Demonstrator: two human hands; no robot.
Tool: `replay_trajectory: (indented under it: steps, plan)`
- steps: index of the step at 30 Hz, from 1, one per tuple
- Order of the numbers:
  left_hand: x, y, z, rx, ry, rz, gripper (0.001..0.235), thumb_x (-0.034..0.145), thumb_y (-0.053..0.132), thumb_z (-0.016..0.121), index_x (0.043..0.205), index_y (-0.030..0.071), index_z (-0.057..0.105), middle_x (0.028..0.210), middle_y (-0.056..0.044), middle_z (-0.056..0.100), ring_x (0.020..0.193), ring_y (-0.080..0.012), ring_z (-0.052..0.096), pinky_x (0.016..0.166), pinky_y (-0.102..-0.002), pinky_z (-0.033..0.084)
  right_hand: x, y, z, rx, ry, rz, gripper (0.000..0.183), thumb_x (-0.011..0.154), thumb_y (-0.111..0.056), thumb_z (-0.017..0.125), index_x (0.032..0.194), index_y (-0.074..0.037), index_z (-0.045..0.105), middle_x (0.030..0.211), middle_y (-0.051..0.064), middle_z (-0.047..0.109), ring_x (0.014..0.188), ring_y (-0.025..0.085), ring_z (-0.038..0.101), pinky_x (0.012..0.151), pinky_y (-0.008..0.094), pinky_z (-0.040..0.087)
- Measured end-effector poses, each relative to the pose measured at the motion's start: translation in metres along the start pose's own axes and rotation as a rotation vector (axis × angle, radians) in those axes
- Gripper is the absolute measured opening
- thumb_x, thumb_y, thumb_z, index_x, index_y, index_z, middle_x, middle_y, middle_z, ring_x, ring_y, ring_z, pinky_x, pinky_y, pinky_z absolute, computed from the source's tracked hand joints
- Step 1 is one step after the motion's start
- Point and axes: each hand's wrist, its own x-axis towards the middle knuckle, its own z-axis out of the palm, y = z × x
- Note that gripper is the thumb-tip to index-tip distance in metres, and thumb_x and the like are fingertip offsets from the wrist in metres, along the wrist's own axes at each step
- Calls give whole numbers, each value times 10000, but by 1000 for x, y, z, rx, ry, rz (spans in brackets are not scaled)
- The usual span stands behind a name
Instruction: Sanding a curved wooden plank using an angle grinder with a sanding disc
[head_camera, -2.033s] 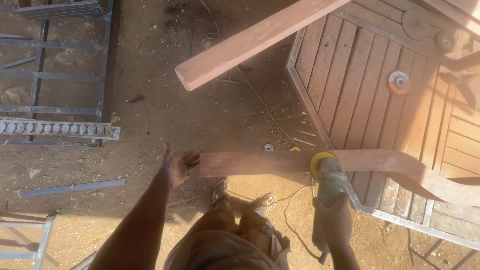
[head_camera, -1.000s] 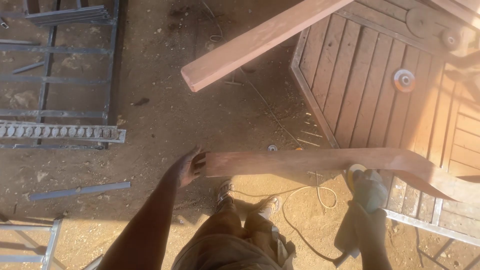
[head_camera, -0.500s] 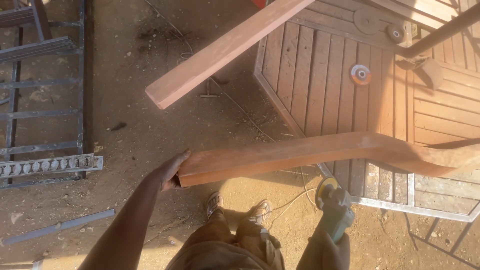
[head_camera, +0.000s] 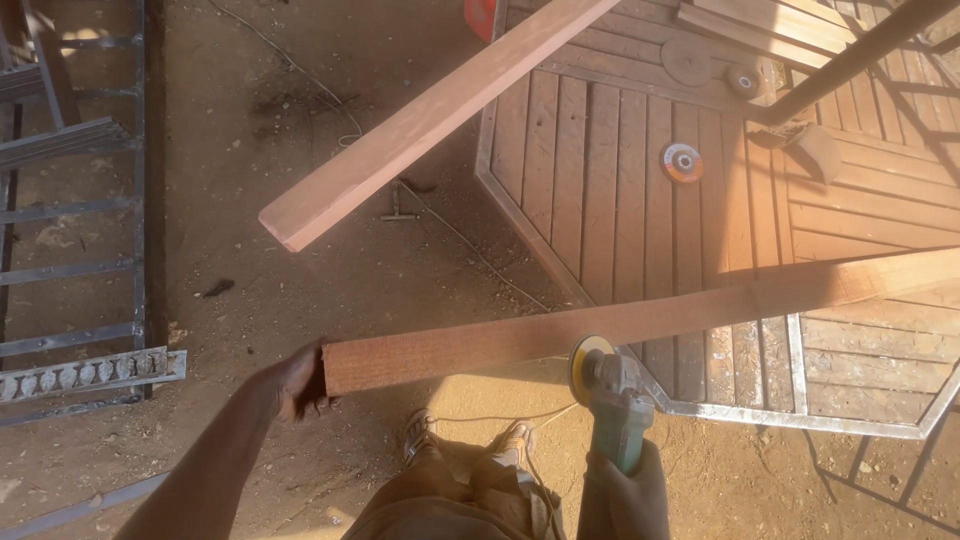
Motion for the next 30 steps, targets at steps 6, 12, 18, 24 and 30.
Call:
replay_trajectory:
  steps: [6, 12, 18, 24, 30]
  plan:
    - [-6, -11, 13, -30, -15, -35, 801, 821, 796, 481, 912, 14, 630, 726, -125, 597, 544, -176, 507, 448, -278, 422, 6, -6, 6, -69, -70, -48, 255, 701, -60, 684, 919, 15, 575, 704, 137, 558, 640, 239, 526, 556, 408, 424]
    - [-7, -16, 32, -265, -102, 75, 779, 846, 676, 492, 1238, 12, 606, 1052, -216, 668, 928, -342, 686, 783, -418, 586, -4, -46, 32, -404, -74, 34, 425, 725, -186, 701, 1104, -43, 570, 882, 126, 609, 780, 259, 578, 694, 424, 461]
    - [14, -21, 51, -583, 14, 426, 257, 827, 346, 632, 914, 131, 743, 1028, -213, 674, 859, -339, 609, 602, -396, 509, 9, -53, 33, -366, -28, -42, 283, 757, -144, 702, 978, -17, 581, 783, 142, 607, 686, 265, 560, 626, 444, 457]
    - [-4, -13, 59, -599, 74, 385, 234, 837, 270, 659, 927, 60, 710, 866, -152, 671, 729, -300, 630, 540, -361, 518, 17, -63, 38, -413, 74, 26, 622, 786, -270, 664, 1310, -9, 452, 1042, 148, 603, 923, 328, 604, 762, 499, 478]
    - [0, -15, 55, -612, -10, 427, 224, 896, 268, 597, 934, 78, 710, 932, -161, 666, 793, -306, 629, 596, -365, 506, -10, -62, 85, -679, -73, -110, 525, 810, -313, 678, 1182, -58, 409, 1032, 199, 644, 916, 418, 655, 759, 571, 502]
